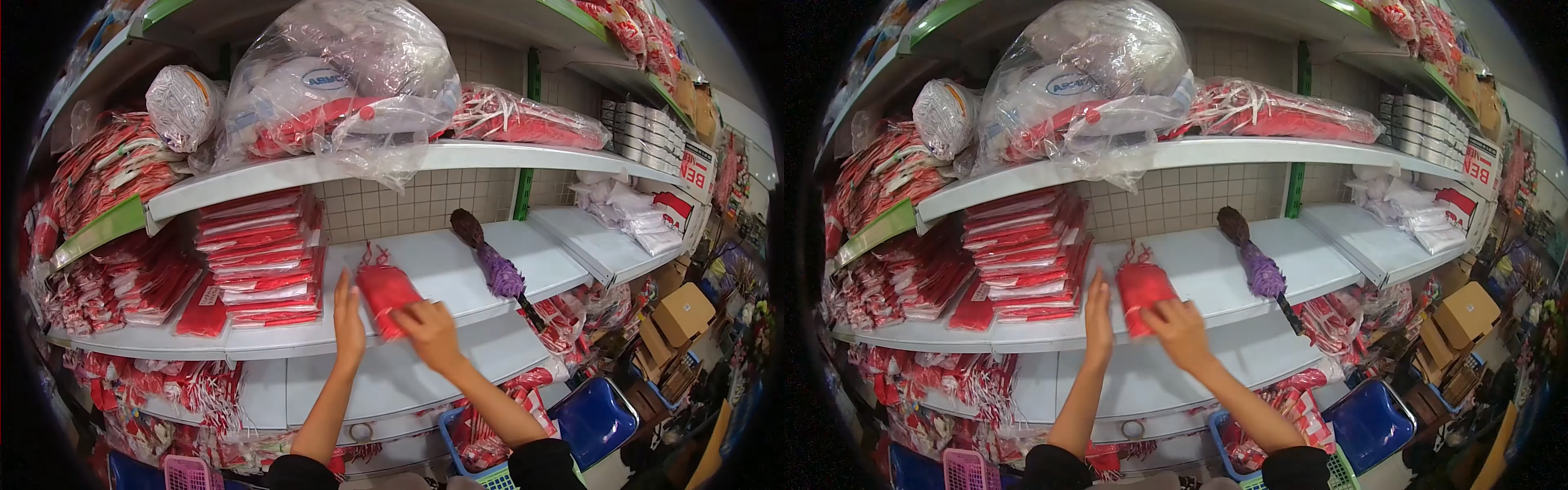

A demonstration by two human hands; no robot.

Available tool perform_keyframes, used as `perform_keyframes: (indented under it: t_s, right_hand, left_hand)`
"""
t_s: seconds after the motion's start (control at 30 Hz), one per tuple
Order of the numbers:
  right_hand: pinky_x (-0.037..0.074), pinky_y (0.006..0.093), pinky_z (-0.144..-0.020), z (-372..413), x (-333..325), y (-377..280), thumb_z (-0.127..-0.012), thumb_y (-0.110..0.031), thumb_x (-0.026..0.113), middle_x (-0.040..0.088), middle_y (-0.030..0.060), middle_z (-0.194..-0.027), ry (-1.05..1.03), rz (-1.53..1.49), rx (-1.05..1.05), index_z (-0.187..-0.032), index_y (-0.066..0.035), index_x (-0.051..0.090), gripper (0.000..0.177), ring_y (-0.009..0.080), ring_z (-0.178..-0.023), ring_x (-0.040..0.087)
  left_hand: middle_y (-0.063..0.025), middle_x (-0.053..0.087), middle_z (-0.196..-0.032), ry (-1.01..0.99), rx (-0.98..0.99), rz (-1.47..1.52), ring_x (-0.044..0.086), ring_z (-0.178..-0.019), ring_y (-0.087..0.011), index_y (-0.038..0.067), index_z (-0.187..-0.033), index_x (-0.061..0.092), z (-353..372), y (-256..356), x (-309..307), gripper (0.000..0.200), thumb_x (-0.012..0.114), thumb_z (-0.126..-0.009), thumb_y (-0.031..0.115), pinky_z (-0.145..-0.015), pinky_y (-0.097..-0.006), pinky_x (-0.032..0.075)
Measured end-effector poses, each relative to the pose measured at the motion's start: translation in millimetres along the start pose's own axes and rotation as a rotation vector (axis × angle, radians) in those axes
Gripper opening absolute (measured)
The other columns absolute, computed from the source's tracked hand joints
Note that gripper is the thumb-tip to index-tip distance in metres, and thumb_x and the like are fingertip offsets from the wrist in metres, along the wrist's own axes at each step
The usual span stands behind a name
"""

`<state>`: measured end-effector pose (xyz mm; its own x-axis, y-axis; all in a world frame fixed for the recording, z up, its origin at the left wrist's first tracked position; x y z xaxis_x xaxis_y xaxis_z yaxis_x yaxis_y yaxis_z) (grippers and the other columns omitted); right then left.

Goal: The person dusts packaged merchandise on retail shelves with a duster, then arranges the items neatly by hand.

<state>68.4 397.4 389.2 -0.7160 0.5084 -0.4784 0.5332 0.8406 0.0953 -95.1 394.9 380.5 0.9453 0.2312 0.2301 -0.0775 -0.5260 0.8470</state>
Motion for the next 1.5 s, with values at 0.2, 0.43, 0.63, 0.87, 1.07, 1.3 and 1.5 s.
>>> perform_keyframes:
  t_s: [0.2,0.43,0.63,0.87,1.07,1.3,1.5]
  right_hand:
    - [0.040,0.0370,-0.083,-20.9,5.3,-16.4,-0.072,-0.024,0.067,0.060,0.0104,-0.106,-0.301,-0.221,0.126,-0.103,-0.004,0.060,0.038,0.0267,-0.096,0.056]
    - [0.036,0.0401,-0.093,7.0,15.1,2.4,-0.083,-0.032,0.060,0.056,0.0140,-0.119,-0.260,-0.193,0.104,-0.116,-0.010,0.058,0.040,0.0311,-0.115,0.049]
    - [0.037,0.0425,-0.096,-3.7,51.4,10.9,-0.087,-0.029,0.055,0.054,0.0147,-0.122,-0.323,-0.271,0.202,-0.117,-0.009,0.058,0.036,0.0334,-0.119,0.046]
    - [0.037,0.0428,-0.098,-12.2,66.6,7.5,-0.088,-0.029,0.054,0.052,0.0175,-0.124,-0.376,-0.195,0.272,-0.116,-0.008,0.058,0.035,0.0344,-0.120,0.045]
    - [0.035,0.0430,-0.099,-20.9,68.9,10.6,-0.087,-0.026,0.053,0.052,0.0181,-0.125,-0.413,-0.252,0.292,-0.119,-0.010,0.056,0.036,0.0343,-0.121,0.044]
    - [0.033,0.0432,-0.101,-15.9,72.9,11.6,-0.089,-0.033,0.048,0.047,0.0158,-0.131,-0.435,-0.168,0.239,-0.127,-0.013,0.049,0.042,0.0328,-0.124,0.041]
    - [0.032,0.0456,-0.103,-23.3,57.0,3.3,-0.087,-0.030,0.052,0.039,0.0163,-0.137,-0.348,-0.240,0.273,-0.133,-0.012,0.041,0.051,0.0327,-0.127,0.037]
  left_hand:
    - [-0.0148,0.057,-0.117,-0.052,0.284,-0.581,0.052,-0.112,-0.0283,0.003,-0.110,0.063,13.9,30.6,9.9,0.027,0.053,-0.089,0.017,-0.096,-0.0344,0.038]
    - [-0.0156,0.058,-0.118,-0.347,0.328,-0.913,0.049,-0.117,-0.0314,0.002,-0.108,0.063,21.3,32.9,-6.0,0.030,0.062,-0.082,0.017,-0.104,-0.0387,0.033]
    - [-0.0193,0.055,-0.120,-0.269,0.277,-0.901,0.045,-0.121,-0.0335,0.001,-0.109,0.062,-0.7,13.7,-15.4,0.029,0.059,-0.083,0.014,-0.105,-0.0402,0.032]
    - [-0.0212,0.056,-0.118,-0.058,0.316,-0.892,0.048,-0.118,-0.0344,-0.002,-0.106,0.062,-0.9,2.8,-14.2,0.025,0.056,-0.084,0.009,-0.097,-0.0389,0.040]
    - [-0.0214,0.055,-0.118,-0.053,0.283,-0.967,0.048,-0.117,-0.0345,-0.004,-0.110,0.059,0.1,-2.5,-14.9,0.028,0.052,-0.087,0.011,-0.100,-0.0397,0.037]
    - [-0.0205,0.052,-0.122,-0.053,0.334,-1.093,0.042,-0.122,-0.0336,-0.004,-0.115,0.056,4.2,-1.2,-15.5,0.032,0.049,-0.089,0.014,-0.104,-0.0400,0.032]
    - [-0.0196,0.048,-0.128,-0.098,0.313,-1.041,0.040,-0.125,-0.0333,0.000,-0.124,0.050,5.8,4.8,-18.2,0.039,0.049,-0.089,0.017,-0.105,-0.0393,0.030]
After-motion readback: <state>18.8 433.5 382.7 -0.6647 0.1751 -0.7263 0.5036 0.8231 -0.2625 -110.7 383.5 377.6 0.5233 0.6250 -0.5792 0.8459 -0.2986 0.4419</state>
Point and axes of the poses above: each hand's wrist, its own z-axis away from the middle knuckle, its own x-axis out of the palm, y = z × x, the point moved 3 cm from there along -z, towards the middle knuckle
